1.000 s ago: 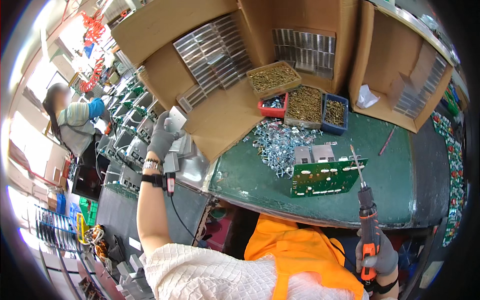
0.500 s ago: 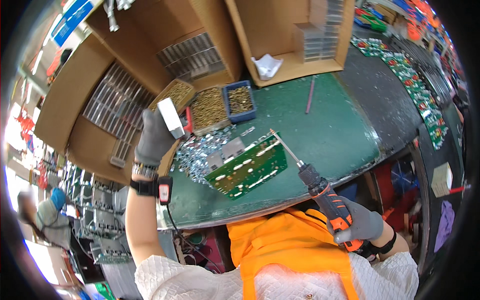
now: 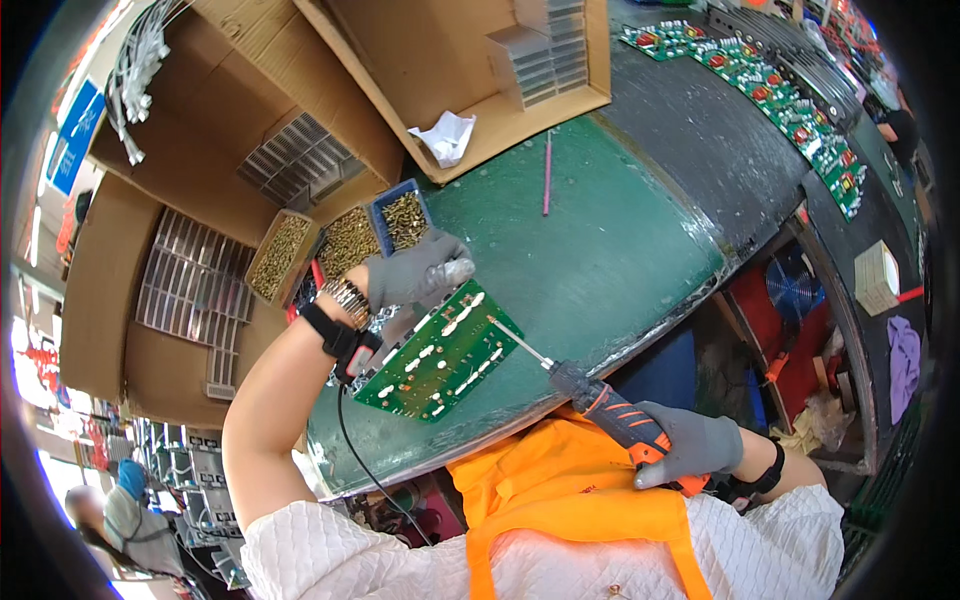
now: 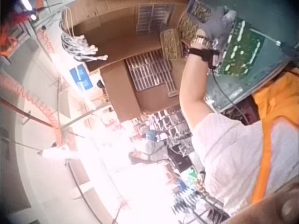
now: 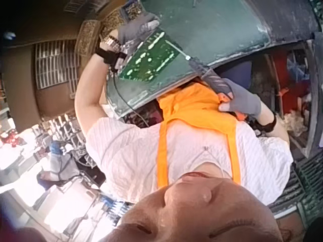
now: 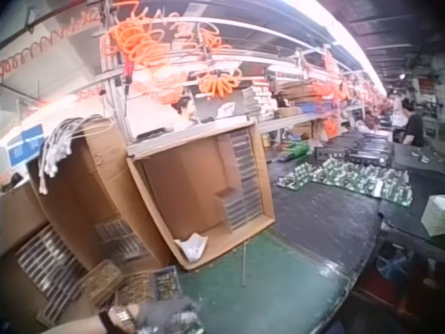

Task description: Assembling and screwing components onto printed circuit boards using a power screwdriver in a manufacturing setting.

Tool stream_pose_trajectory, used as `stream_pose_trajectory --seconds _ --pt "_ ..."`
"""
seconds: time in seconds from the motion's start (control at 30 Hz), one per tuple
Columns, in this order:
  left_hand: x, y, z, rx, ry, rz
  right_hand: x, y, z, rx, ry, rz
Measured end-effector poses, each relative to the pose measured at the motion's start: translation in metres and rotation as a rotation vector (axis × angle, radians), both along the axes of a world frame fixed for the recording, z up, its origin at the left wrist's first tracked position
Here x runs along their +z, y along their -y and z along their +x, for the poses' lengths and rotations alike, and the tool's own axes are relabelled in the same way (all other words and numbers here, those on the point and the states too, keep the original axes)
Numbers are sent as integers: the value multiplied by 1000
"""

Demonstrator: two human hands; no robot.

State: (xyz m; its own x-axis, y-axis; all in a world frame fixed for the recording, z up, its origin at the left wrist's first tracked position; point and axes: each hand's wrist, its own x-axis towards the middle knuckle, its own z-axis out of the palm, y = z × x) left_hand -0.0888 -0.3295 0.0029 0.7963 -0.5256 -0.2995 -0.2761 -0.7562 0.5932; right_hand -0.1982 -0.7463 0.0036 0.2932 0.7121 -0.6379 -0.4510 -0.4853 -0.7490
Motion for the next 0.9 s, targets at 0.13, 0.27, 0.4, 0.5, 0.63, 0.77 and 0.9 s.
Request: stream_pose_trajectory --seconds 0.13,0.27,0.4,0.5,0.63,0.77,0.9 --pt "-1 -3 -6 1 -91 -128 -9 -6 3 23 -14 58" --pt "4 -1 -2 -10 -157 -130 -13 -10 4 3 -56 63" --pt "6 3 0 105 -391 -230 -16 -12 -1 -20 -32 71" --pt "8 3 0 123 -475 -253 -17 -13 0 -19 -39 81" --pt "11 0 3 149 -542 -286 -14 -13 0 -48 -40 121" --pt "7 -2 11 126 -719 -282 -12 -11 1 -51 -79 107" --pt "6 0 9 105 -731 -286 -15 -12 2 -18 -75 83"
